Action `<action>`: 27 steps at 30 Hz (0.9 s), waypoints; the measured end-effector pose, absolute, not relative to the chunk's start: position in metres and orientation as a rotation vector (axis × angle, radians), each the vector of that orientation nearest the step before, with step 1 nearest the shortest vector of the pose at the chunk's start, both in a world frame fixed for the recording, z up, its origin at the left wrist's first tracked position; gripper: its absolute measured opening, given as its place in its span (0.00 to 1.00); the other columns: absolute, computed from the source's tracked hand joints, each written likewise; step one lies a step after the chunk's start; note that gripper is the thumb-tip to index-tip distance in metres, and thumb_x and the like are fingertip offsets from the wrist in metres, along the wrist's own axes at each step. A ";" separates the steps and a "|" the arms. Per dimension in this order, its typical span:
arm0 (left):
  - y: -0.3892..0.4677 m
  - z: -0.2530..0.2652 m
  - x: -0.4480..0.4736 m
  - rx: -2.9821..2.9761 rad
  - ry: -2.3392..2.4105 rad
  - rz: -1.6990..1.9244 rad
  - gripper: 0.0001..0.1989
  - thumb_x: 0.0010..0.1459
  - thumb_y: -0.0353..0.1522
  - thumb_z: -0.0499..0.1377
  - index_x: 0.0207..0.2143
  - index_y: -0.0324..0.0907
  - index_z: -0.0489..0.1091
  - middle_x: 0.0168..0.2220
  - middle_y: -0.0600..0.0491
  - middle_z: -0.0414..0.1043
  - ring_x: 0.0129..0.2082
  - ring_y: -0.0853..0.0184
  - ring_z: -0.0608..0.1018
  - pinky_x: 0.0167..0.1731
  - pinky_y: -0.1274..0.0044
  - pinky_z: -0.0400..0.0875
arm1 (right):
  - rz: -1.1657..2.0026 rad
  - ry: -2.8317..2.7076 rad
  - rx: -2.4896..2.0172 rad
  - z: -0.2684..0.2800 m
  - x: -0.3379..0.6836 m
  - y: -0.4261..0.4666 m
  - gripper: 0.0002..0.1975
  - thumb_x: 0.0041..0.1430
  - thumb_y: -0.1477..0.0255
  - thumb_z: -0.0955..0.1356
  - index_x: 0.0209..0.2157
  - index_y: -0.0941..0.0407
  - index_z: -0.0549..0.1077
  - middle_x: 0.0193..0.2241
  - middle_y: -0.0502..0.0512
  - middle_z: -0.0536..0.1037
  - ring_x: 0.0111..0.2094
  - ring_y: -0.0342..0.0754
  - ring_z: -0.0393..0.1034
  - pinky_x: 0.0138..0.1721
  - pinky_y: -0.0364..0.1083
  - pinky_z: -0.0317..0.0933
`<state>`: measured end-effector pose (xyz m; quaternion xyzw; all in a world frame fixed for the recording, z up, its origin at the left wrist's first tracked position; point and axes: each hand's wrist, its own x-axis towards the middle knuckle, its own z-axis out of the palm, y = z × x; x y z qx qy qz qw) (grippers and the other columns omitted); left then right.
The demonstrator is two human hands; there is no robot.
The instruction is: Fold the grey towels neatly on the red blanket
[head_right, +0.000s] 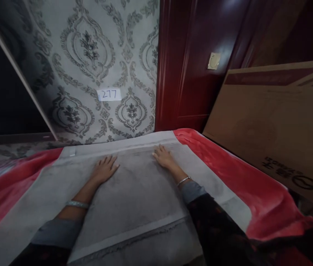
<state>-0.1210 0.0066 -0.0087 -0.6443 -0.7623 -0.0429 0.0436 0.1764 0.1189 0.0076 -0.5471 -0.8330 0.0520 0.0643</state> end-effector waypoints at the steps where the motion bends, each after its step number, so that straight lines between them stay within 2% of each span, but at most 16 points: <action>1: 0.006 -0.009 -0.121 -1.968 -2.332 -0.122 0.32 0.67 0.46 0.43 0.69 0.43 0.54 0.71 0.44 0.51 0.70 0.51 0.54 0.65 0.57 0.50 | 0.159 -2.516 -1.638 0.003 0.170 0.122 0.31 0.72 0.55 0.50 0.71 0.49 0.47 0.73 0.57 0.44 0.72 0.56 0.39 0.66 0.61 0.45; 6: 0.005 -0.009 -0.119 -1.977 -2.394 -0.093 0.32 0.68 0.47 0.42 0.70 0.44 0.53 0.72 0.45 0.48 0.71 0.51 0.52 0.67 0.57 0.48 | 0.151 -2.510 -1.634 -0.021 0.167 0.127 0.31 0.71 0.53 0.52 0.70 0.50 0.54 0.71 0.58 0.50 0.71 0.59 0.41 0.66 0.63 0.41; 12: 0.001 -0.004 -0.113 -1.998 -2.337 -0.219 0.33 0.68 0.46 0.44 0.69 0.39 0.52 0.72 0.41 0.47 0.71 0.51 0.51 0.67 0.55 0.47 | 0.129 -2.494 -1.634 -0.028 0.169 0.128 0.31 0.71 0.52 0.52 0.69 0.50 0.55 0.71 0.58 0.51 0.71 0.59 0.42 0.66 0.63 0.42; 17: 0.019 0.010 -0.067 -2.403 -2.145 -0.156 0.35 0.67 0.48 0.44 0.70 0.39 0.50 0.72 0.41 0.45 0.72 0.54 0.49 0.68 0.56 0.42 | 0.095 -2.496 -1.629 -0.031 0.169 0.130 0.31 0.70 0.52 0.51 0.69 0.49 0.55 0.71 0.58 0.51 0.70 0.59 0.44 0.66 0.64 0.43; 22: 0.048 -0.003 -0.020 -2.558 -1.972 -0.192 0.37 0.67 0.51 0.43 0.70 0.40 0.50 0.72 0.40 0.45 0.72 0.52 0.49 0.68 0.53 0.42 | 0.057 -2.515 -1.628 -0.037 0.171 0.132 0.31 0.70 0.54 0.51 0.70 0.50 0.54 0.71 0.57 0.52 0.70 0.59 0.44 0.65 0.64 0.44; 27: 0.041 -0.019 -0.043 -2.484 -2.023 -0.184 0.36 0.67 0.52 0.40 0.71 0.44 0.49 0.73 0.43 0.44 0.72 0.53 0.48 0.68 0.51 0.41 | 0.034 -2.526 -1.617 -0.040 0.171 0.132 0.32 0.69 0.55 0.51 0.69 0.50 0.55 0.71 0.56 0.53 0.70 0.59 0.46 0.65 0.65 0.45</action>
